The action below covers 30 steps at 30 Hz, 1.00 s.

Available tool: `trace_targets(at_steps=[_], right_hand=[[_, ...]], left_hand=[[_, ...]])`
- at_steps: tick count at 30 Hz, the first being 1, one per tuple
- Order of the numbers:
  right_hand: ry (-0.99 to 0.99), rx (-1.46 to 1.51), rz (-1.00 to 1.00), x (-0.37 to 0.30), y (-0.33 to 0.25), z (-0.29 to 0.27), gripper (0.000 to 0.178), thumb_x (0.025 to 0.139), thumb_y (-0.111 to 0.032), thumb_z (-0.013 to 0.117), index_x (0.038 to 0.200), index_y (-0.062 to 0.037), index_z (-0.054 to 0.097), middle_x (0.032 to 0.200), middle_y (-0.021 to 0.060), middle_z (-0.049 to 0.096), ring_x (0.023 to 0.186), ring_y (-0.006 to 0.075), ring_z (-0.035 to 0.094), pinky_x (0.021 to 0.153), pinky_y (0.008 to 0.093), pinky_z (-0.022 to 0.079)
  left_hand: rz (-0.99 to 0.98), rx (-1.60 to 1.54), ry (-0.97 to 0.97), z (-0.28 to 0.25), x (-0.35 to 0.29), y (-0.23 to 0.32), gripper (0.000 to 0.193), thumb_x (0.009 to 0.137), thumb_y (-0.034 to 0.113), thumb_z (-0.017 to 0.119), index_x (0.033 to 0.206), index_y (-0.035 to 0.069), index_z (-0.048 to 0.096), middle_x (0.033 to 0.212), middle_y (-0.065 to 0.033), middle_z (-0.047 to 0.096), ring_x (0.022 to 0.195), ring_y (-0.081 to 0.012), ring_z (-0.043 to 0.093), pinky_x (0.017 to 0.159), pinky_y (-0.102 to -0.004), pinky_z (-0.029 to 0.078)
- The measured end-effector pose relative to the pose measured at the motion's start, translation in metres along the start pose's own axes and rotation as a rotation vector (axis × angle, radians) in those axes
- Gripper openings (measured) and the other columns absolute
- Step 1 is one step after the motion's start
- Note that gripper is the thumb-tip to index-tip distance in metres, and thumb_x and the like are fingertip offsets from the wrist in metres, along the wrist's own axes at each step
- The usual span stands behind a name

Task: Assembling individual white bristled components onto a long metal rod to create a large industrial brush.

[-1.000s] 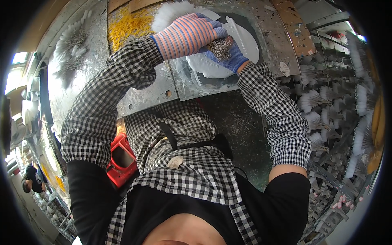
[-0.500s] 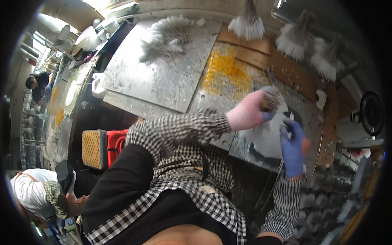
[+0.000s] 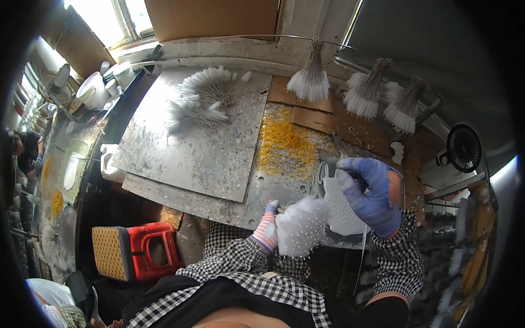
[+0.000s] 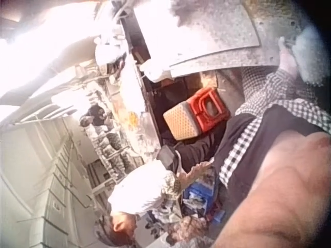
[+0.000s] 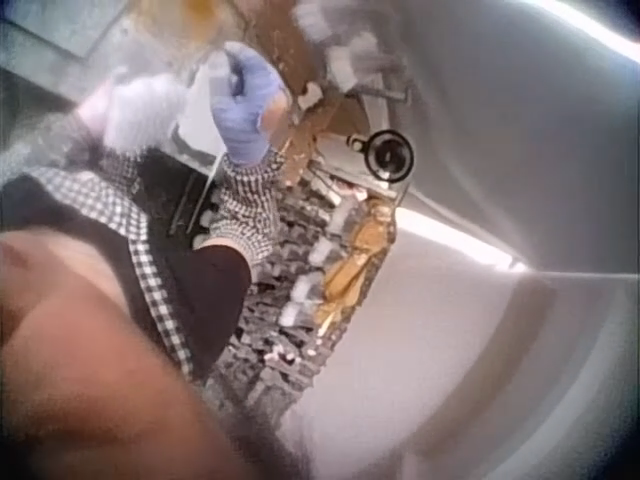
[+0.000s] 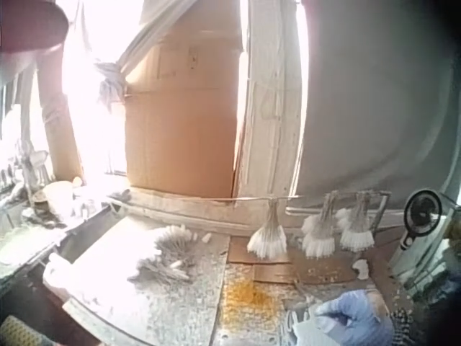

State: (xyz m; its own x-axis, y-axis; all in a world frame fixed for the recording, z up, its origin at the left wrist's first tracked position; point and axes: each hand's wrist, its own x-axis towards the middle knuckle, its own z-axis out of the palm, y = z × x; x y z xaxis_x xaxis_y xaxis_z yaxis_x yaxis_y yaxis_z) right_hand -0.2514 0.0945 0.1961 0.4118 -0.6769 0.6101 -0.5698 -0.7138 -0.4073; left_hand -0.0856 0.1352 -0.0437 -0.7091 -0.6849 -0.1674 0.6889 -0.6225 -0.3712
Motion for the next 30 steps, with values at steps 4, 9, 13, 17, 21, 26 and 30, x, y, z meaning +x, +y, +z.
trace_targets(at_steps=[4, 9, 13, 17, 21, 26, 30], right_hand=[[-0.22, -0.02, -0.078, 0.075, 0.0, 0.036, 0.015, 0.088, -0.007, 0.073, 0.102, -0.0015, 0.071, 0.083, 0.0049, 0.07, 0.066, 0.0113, 0.063, 0.061, 0.0252, 0.051], [-0.077, -0.373, -0.596, 0.226, 0.046, 0.124, 0.051, 0.091, -0.03, 0.069, 0.137, -0.0122, 0.055, 0.121, 0.0127, 0.068, 0.111, 0.0322, 0.064, 0.093, 0.0419, 0.053], [0.15, -0.723, -0.569, 0.314, 0.122, 0.21, 0.058, 0.094, -0.04, 0.065, 0.145, -0.0163, 0.05, 0.133, 0.0132, 0.064, 0.123, 0.0337, 0.059, 0.099, 0.0424, 0.051], [-0.213, -0.395, -0.207, 0.331, 0.096, 0.238, 0.039, 0.095, -0.041, 0.063, 0.125, -0.0162, 0.069, 0.116, 0.01, 0.073, 0.107, 0.0276, 0.069, 0.094, 0.0402, 0.054], [-0.155, -0.26, -0.198, 0.297, 0.062, 0.229, 0.029, 0.095, -0.04, 0.063, 0.106, -0.0163, 0.076, 0.099, 0.0076, 0.076, 0.09, 0.0256, 0.073, 0.086, 0.0394, 0.056], [-0.083, -0.204, -0.344, 0.272, 0.052, 0.216, 0.024, 0.094, -0.036, 0.064, 0.1, -0.0167, 0.076, 0.092, 0.0075, 0.076, 0.082, 0.0273, 0.073, 0.077, 0.039, 0.057], [-0.09, -0.172, -0.365, 0.263, 0.05, 0.211, 0.024, 0.095, -0.035, 0.064, 0.1, -0.0157, 0.076, 0.091, 0.0077, 0.076, 0.081, 0.0272, 0.073, 0.076, 0.0388, 0.057]], left_hand=[[0.443, 0.136, 0.056, 0.037, -0.014, 0.03, 0.035, 0.097, 0.027, 0.065, 0.123, 0.005, 0.055, 0.104, -0.0112, 0.067, 0.095, -0.0248, 0.066, 0.096, -0.044, 0.054], [1.055, 1.232, -0.014, 0.168, -0.063, 0.115, 0.023, 0.095, 0.014, 0.066, 0.115, 0.005, 0.058, 0.09, -0.003, 0.065, 0.082, -0.0153, 0.065, 0.078, -0.0308, 0.055], [1.212, 1.457, -0.099, 0.233, -0.054, 0.176, 0.019, 0.092, 0.012, 0.073, 0.106, 0.004, 0.065, 0.089, -0.0007, 0.067, 0.081, -0.0114, 0.064, 0.076, -0.0262, 0.053], [1.304, 1.498, 0.006, 0.263, -0.059, 0.23, 0.02, 0.092, 0.016, 0.075, 0.106, 0.005, 0.066, 0.087, -0.0018, 0.067, 0.077, -0.0114, 0.064, 0.073, -0.028, 0.055], [1.376, 1.42, 0.256, 0.271, -0.064, 0.263, 0.025, 0.091, 0.023, 0.077, 0.105, 0.007, 0.065, 0.083, -0.003, 0.066, 0.071, -0.0126, 0.063, 0.063, -0.0296, 0.056], [1.278, 1.415, 0.147, 0.269, -0.06, 0.27, 0.032, 0.09, 0.022, 0.078, 0.113, 0.006, 0.063, 0.095, -0.0035, 0.068, 0.078, -0.0112, 0.065, 0.068, -0.0283, 0.057], [1.214, 1.521, 0.129, 0.267, -0.064, 0.264, 0.028, 0.09, 0.022, 0.077, 0.108, 0.006, 0.064, 0.09, -0.0029, 0.068, 0.075, -0.0114, 0.065, 0.065, -0.0287, 0.058]])
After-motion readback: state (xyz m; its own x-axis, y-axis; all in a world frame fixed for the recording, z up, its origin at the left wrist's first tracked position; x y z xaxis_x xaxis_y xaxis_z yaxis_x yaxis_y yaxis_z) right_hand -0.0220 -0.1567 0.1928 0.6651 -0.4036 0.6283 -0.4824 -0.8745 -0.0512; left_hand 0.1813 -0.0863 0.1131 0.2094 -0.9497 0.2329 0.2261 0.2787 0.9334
